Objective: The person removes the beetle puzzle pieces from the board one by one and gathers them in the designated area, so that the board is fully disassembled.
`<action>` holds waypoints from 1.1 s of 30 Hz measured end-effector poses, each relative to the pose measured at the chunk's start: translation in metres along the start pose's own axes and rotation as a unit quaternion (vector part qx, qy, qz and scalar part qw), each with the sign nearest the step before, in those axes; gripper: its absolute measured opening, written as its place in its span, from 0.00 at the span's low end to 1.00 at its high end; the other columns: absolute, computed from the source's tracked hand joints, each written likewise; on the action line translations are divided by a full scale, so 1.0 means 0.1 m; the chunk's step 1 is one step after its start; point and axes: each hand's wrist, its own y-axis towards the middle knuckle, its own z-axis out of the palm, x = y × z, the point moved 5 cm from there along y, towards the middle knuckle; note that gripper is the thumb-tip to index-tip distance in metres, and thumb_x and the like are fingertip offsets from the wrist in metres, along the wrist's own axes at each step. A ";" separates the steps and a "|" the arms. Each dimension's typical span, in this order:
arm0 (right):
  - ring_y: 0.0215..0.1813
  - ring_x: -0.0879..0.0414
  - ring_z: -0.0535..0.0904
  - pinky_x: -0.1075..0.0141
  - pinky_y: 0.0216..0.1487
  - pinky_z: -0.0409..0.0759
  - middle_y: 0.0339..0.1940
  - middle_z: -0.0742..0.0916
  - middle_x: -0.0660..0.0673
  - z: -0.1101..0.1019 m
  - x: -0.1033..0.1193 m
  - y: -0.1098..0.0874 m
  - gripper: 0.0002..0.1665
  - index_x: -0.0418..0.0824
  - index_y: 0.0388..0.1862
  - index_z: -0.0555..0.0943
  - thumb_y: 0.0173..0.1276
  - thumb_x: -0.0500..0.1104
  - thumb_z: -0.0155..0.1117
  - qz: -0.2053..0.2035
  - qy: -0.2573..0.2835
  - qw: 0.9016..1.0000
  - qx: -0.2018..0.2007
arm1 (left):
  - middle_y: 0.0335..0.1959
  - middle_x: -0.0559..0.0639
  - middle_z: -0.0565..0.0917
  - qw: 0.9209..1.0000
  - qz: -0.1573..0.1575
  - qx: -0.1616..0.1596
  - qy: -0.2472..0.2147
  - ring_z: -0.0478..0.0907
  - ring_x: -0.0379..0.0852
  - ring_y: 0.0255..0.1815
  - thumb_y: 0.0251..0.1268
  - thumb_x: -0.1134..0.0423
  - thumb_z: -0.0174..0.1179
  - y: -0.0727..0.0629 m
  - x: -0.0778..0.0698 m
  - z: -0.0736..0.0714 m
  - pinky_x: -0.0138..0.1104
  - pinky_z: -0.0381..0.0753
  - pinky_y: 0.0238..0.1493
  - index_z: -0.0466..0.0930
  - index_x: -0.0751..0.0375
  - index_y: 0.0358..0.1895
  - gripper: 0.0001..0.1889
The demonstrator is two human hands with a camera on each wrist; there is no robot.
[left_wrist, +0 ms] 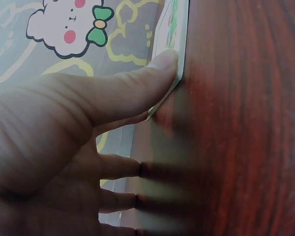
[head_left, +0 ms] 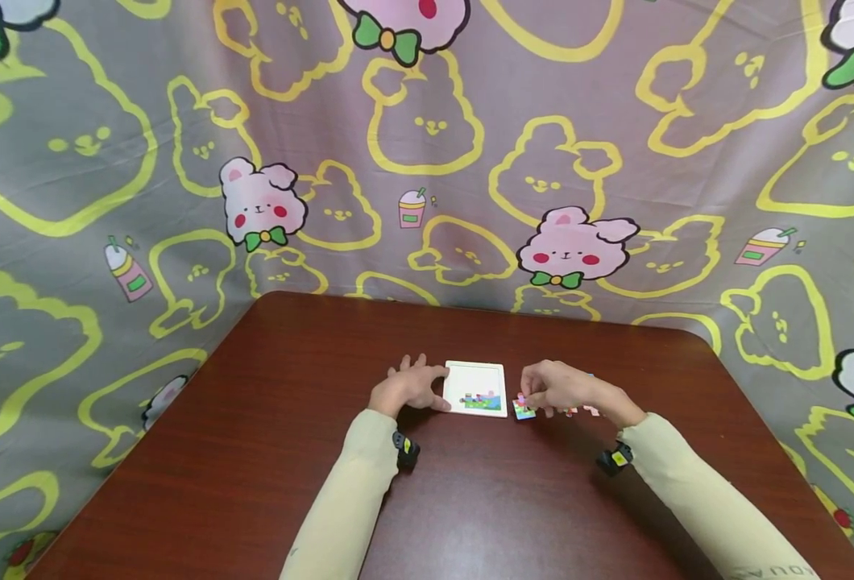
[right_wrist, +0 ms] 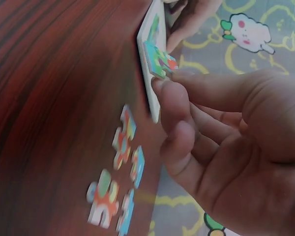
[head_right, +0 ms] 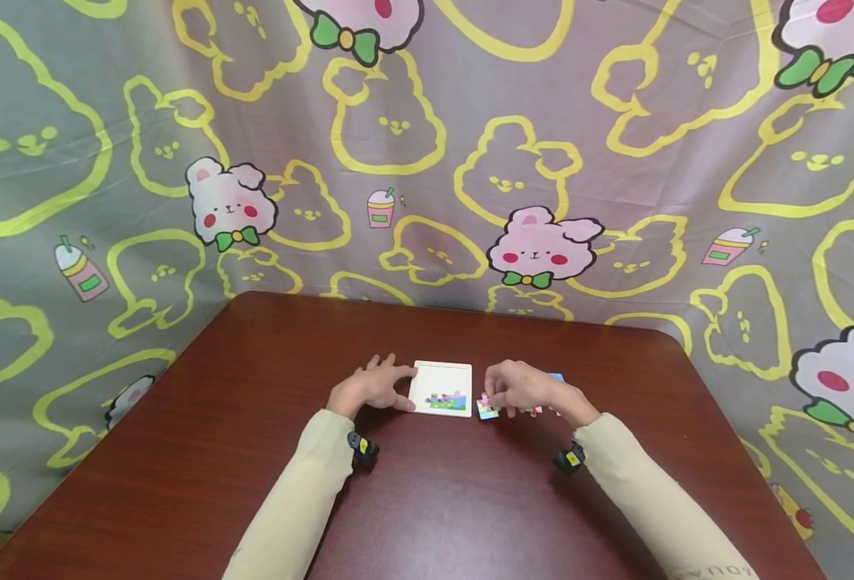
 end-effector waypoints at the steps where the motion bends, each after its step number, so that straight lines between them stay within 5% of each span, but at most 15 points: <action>1: 0.19 0.49 0.81 0.63 0.18 0.77 0.21 0.85 0.44 0.00 -0.02 -0.02 0.08 0.40 0.33 0.78 0.70 0.33 0.68 0.006 0.001 1.000 0.006 | 0.82 0.64 0.48 1.000 0.000 0.000 0.000 0.37 0.70 0.81 0.69 0.46 0.67 0.00 0.00 0.00 0.64 0.44 0.75 0.66 0.45 0.78 0.37; 15: 0.19 0.53 0.80 0.64 0.22 0.79 0.22 0.85 0.44 0.04 -0.22 -0.15 0.05 0.38 0.35 0.79 0.69 0.32 0.66 0.067 0.012 0.995 0.080 | 0.82 0.65 0.50 1.000 -0.001 -0.013 -0.008 0.39 0.70 0.81 0.67 0.47 0.69 -0.01 0.00 -0.01 0.64 0.45 0.75 0.68 0.46 0.77 0.37; 33: 0.18 0.56 0.76 0.67 0.21 0.74 0.28 0.79 0.44 0.10 -0.22 -0.15 0.12 0.36 0.36 0.72 0.70 0.33 0.69 0.076 0.031 0.994 0.070 | 0.82 0.64 0.50 1.000 0.003 -0.007 -0.003 0.39 0.70 0.81 0.68 0.46 0.68 -0.04 0.01 0.00 0.64 0.45 0.75 0.67 0.46 0.78 0.36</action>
